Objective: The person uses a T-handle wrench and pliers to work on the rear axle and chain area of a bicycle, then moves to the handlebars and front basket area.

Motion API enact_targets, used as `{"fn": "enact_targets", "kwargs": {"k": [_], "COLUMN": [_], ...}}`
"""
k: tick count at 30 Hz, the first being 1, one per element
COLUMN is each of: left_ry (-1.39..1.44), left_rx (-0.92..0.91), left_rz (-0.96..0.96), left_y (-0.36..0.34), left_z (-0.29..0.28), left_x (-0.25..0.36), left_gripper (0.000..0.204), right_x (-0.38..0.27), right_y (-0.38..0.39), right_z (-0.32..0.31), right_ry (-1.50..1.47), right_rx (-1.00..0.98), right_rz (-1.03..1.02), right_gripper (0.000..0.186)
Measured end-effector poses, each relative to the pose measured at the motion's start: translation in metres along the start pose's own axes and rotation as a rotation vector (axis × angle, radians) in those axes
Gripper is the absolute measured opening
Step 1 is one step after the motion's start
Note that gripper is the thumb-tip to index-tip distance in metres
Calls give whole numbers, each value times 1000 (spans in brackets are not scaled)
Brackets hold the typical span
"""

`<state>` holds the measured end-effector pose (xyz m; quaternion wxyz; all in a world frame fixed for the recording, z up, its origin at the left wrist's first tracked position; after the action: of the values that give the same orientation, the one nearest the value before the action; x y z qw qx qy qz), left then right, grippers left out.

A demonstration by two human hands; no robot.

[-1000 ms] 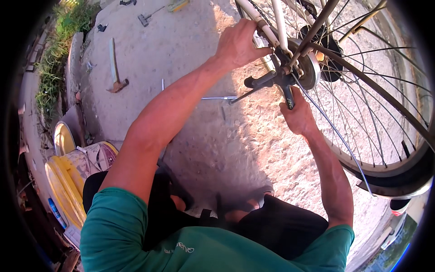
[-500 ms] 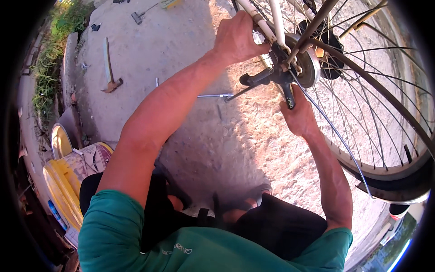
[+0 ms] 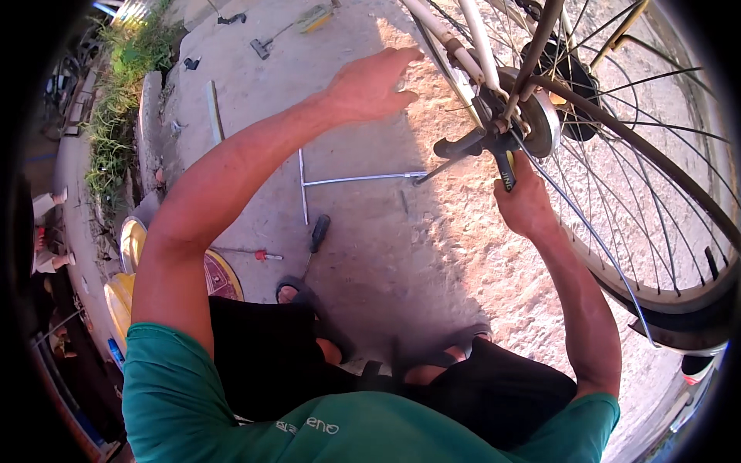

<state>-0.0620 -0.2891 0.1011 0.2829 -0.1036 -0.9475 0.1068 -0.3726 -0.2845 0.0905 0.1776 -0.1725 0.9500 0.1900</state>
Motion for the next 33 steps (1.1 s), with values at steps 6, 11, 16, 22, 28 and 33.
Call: {"fn": "enact_targets", "kwargs": {"k": [6,11,16,22,28,33], "left_ry": [-46,-120,-227,-355,-218,973], "left_rx": [-502,-545,-333,-337,-457,-395], "left_rz": [-271,-244,-142,-60,-296,-985], "left_y": [107,224,245,242,230,275], "left_z": [-8,32,46,51,24,19], "left_x": [-58,-73,-83,-86,-85,-83], "left_gripper": [30,22,9,14,11,34], "right_x": [2,-6,-9,-6,-5,-5], "right_y": [2,6,3,2,4,3], "right_z": [5,1,4,9,10,10], "right_ry": [-25,-59,-32,-84,-87,-78], "right_rx": [-25,0,15,-23,-21,-33], "right_rz": [41,19,5,20,30,48], "right_gripper": [63,58,63,64,66,64]}}
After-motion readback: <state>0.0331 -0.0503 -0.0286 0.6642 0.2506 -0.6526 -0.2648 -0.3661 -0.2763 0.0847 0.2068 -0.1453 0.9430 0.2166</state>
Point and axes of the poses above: each hand's wrist, its own y-axis away from the middle knuckle, its own z-axis out of the palm, x = y × z, the point moved 5 cm from there along -y, towards the middle knuckle, and after that the axes turned 5 degrees about y, right-handed, at the moved point
